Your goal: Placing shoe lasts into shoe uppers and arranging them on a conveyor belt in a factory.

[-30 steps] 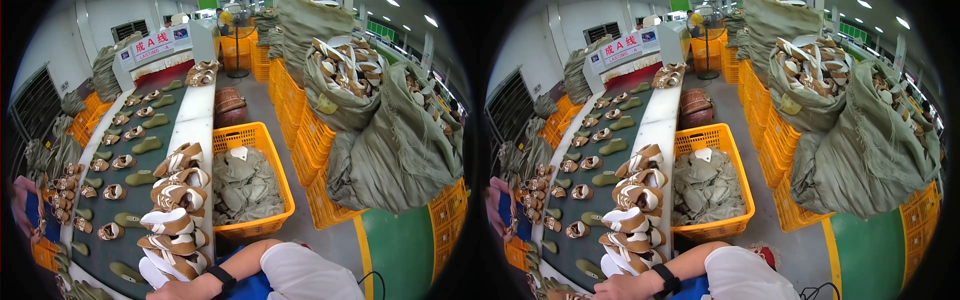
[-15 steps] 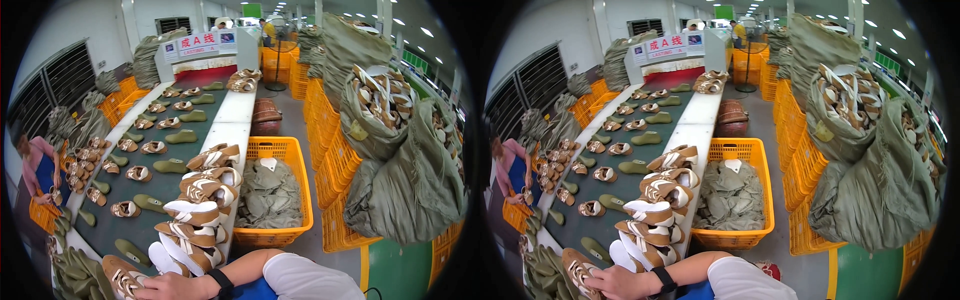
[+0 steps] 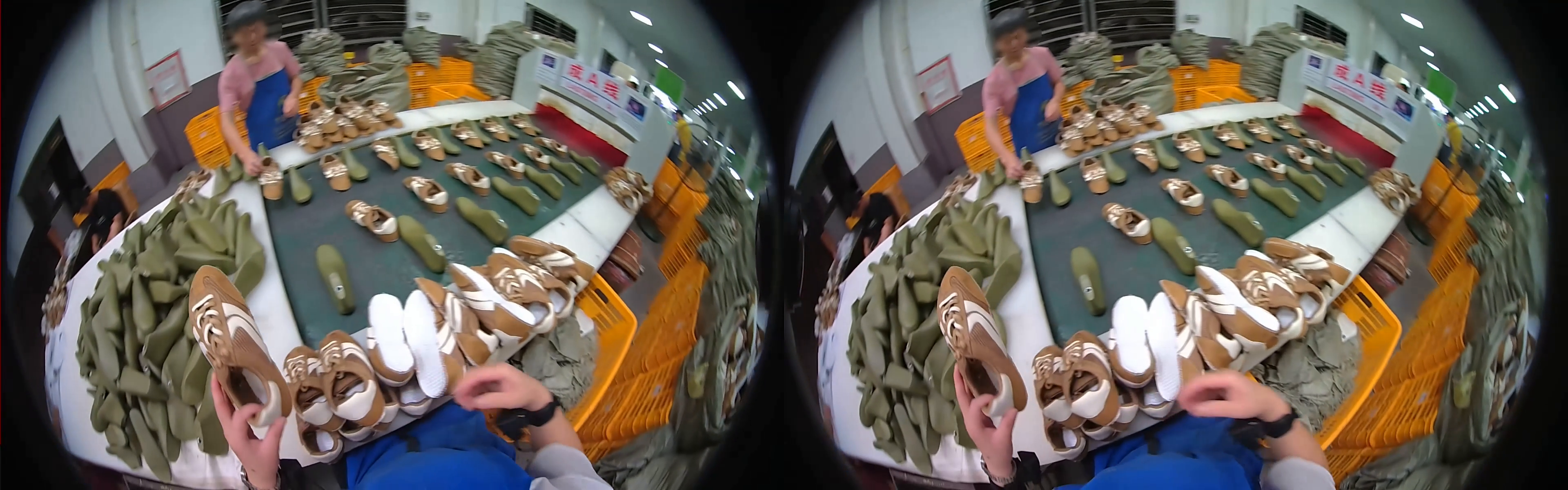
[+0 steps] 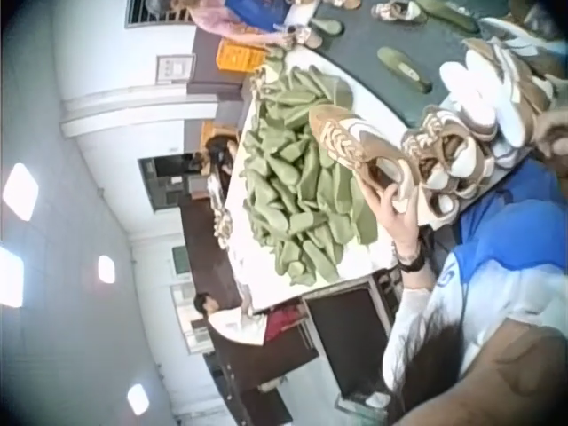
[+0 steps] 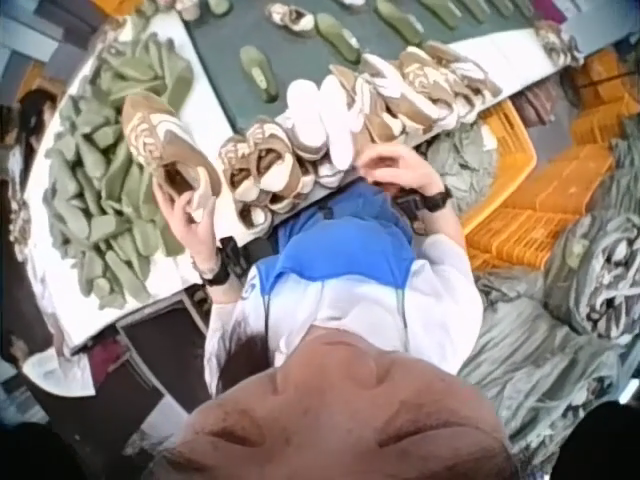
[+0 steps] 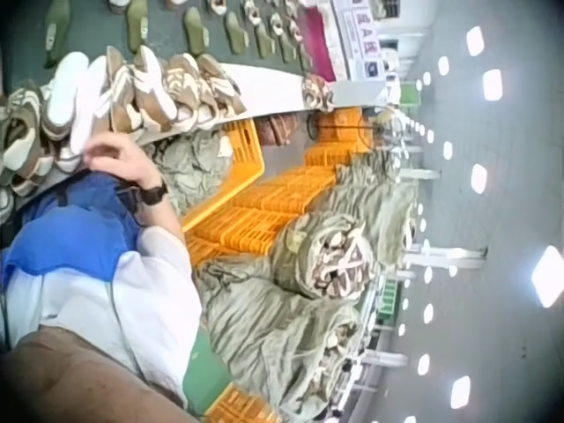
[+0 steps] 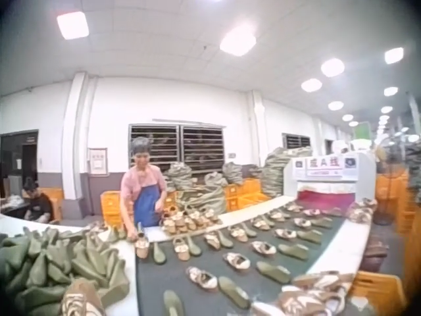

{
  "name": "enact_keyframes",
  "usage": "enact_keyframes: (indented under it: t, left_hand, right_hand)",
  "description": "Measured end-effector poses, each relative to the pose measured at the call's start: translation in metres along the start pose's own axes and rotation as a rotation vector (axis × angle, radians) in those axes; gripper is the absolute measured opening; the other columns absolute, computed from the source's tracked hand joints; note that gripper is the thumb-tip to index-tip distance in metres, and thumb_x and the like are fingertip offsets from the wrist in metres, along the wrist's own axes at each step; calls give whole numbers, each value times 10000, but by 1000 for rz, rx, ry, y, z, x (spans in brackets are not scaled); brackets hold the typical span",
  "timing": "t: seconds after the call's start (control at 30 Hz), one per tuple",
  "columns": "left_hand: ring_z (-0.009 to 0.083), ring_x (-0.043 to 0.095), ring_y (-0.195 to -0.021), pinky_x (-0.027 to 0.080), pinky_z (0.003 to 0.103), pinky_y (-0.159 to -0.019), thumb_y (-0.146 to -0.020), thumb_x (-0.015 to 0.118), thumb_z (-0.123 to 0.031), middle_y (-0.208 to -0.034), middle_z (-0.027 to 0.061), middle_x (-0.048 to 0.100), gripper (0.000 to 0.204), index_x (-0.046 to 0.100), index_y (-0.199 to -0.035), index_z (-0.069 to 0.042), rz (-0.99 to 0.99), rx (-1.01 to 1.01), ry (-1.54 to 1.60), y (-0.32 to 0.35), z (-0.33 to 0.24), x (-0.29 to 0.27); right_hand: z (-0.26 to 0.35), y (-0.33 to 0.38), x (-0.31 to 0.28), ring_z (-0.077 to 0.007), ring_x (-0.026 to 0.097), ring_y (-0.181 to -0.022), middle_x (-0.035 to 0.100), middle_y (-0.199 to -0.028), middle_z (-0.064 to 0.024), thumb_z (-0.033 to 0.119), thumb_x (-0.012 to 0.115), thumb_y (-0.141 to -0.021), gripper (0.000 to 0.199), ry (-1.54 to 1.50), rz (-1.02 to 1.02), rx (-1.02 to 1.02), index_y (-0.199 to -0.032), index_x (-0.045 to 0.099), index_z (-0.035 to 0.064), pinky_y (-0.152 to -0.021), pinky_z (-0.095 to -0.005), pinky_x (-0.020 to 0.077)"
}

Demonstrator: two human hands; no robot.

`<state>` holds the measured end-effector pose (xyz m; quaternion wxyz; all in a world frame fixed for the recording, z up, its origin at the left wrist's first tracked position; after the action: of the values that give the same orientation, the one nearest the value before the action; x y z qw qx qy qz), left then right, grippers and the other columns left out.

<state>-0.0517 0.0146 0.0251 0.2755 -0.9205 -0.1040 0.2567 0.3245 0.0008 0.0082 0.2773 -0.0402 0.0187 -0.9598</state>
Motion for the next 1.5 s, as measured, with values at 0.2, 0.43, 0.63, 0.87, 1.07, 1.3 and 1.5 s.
enact_keyframes:
  t: [0.2,0.43,0.63,0.87,1.07,1.3,1.5]
  left_hand:
    - [283,369,-1243,371,342,-953,-624,699,-7,-1422,193,248,333,556,-925,6,-21,-271,157,-21,36,-10]
    - [147,530,-976,434,287,-818,-724,715,-193,-1256,114,479,384,594,-1025,11,553,-437,369,-112,108,52]
    - [201,558,-892,439,319,-775,-744,697,-266,-968,109,571,421,588,-1045,7,683,-270,-8,-188,221,156]
    - [311,421,-1215,344,358,-1006,-761,624,-313,-1314,180,442,671,377,-1324,-42,958,-426,-635,-198,290,204]
    - [281,586,-976,464,354,-836,-799,615,-254,-1056,157,613,474,502,-1213,-54,764,-222,-256,-175,190,98]
    - [302,565,-1014,448,344,-865,-791,643,-139,-1083,170,595,397,535,-1156,-25,591,-175,-208,-45,92,14]
    - [344,495,-1100,397,378,-935,-756,653,-112,-1138,176,553,363,558,-1082,15,368,-118,-122,29,38,39]
  right_hand:
    - [-174,121,-25,-38,480,-544,553,-662,42,359,612,-844,278,-29,18,914,-833,634,83,-490,-161,387]
    - [-208,115,-3,-32,376,-470,430,-531,77,396,630,-827,360,-88,62,1028,-603,536,130,-437,-192,274]
    - [-219,124,-3,-21,374,-511,406,-541,94,386,610,-847,331,-175,-14,1021,-629,565,141,-498,-174,284]
    - [-218,135,0,-89,452,-493,504,-554,23,294,646,-815,275,-49,-263,843,-653,591,79,-433,-263,351]
    - [-227,117,-14,-29,415,-497,489,-550,78,369,658,-808,309,-73,13,1060,-631,596,124,-474,-179,320]
    - [-207,89,-9,-153,537,-536,580,-590,-37,321,648,-798,288,383,265,734,-681,609,61,-509,-294,427]
    - [-43,-3,29,-313,583,-707,604,-738,-114,241,576,-815,180,707,509,235,-809,619,66,-617,-376,463]
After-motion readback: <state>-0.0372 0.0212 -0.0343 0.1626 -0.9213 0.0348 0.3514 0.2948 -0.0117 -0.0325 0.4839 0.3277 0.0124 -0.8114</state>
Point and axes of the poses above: each hand's wrist, its own y-axis away from the middle knuckle, its own x-axis out of the palm, z = x × y, the point moved 1 cm from there along -y, towards the middle knuckle
